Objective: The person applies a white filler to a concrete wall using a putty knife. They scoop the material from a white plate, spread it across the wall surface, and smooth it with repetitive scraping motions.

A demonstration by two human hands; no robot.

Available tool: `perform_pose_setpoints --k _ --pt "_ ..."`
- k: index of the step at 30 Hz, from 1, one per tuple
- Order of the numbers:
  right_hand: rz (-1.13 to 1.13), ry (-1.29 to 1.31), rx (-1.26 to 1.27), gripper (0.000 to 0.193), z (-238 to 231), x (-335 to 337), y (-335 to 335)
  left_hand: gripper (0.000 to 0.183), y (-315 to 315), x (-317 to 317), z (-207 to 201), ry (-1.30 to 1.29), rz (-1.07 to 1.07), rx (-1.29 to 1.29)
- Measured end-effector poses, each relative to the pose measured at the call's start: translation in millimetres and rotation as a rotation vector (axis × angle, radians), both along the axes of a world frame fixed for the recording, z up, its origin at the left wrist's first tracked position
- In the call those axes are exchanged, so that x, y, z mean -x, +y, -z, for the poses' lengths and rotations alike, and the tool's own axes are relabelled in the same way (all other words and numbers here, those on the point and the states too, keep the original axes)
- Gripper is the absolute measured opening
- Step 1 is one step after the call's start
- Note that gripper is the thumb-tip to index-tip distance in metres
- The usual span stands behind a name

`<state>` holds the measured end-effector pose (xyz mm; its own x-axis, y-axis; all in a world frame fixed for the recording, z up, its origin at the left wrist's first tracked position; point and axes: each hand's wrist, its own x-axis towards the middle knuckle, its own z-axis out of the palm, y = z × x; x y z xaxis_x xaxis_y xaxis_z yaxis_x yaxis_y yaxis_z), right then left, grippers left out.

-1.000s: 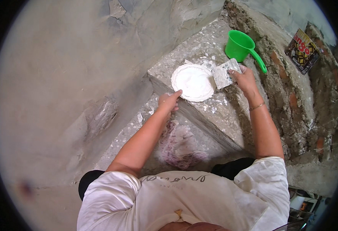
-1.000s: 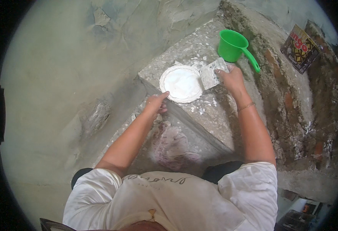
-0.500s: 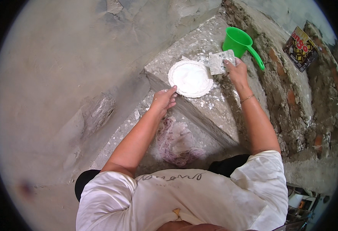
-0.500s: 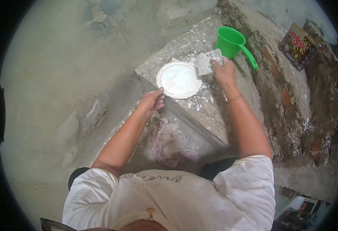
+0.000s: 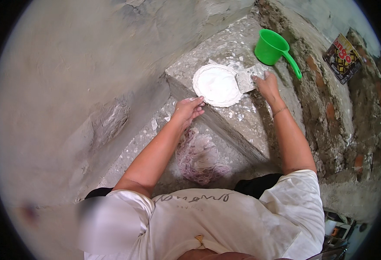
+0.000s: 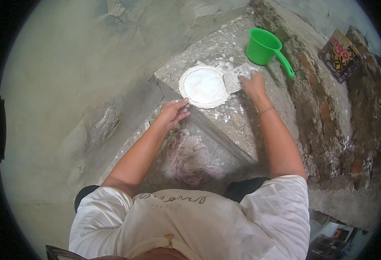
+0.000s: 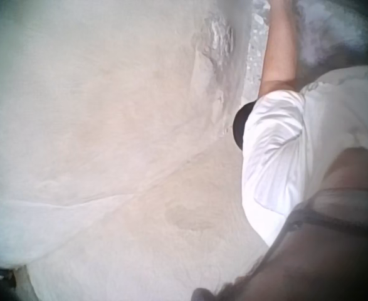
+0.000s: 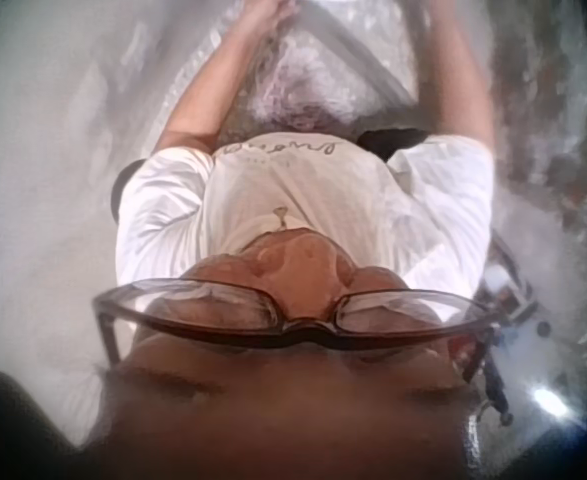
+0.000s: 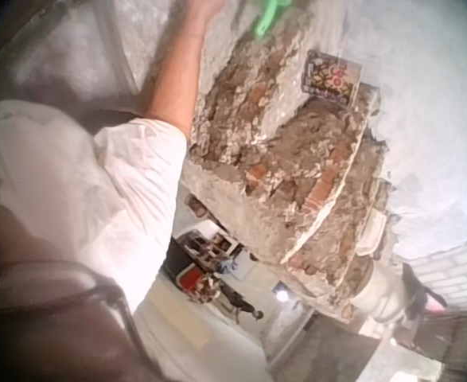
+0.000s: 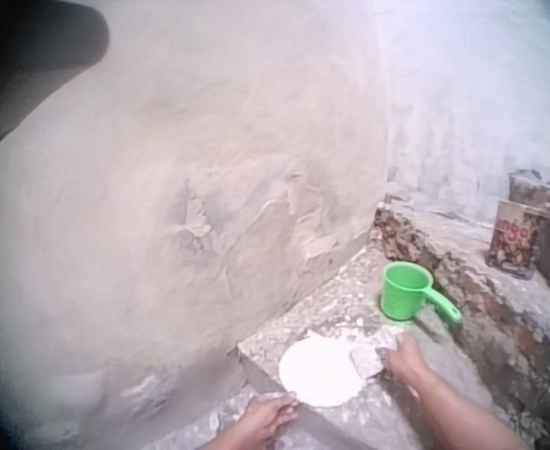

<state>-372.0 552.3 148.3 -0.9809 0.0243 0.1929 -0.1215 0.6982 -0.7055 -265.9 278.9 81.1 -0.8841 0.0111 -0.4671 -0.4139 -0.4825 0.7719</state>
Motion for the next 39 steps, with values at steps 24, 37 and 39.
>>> perform_pose_setpoints --k 24,37,39 --pt "-0.068 -0.190 -0.704 0.056 -63.9 -54.6 -58.3 0.035 -2.1 1.1 -2.5 0.027 0.002 0.109" --pt "0.230 0.286 -0.258 0.041 -149.6 38.9 56.5 0.041 -15.2 -1.1 -13.2 -0.006 -0.009 0.207" --pt "0.117 0.213 -0.207 0.041 -152.3 60.2 44.8 0.040 -15.8 -2.9 -17.9 -0.008 -0.017 0.213"
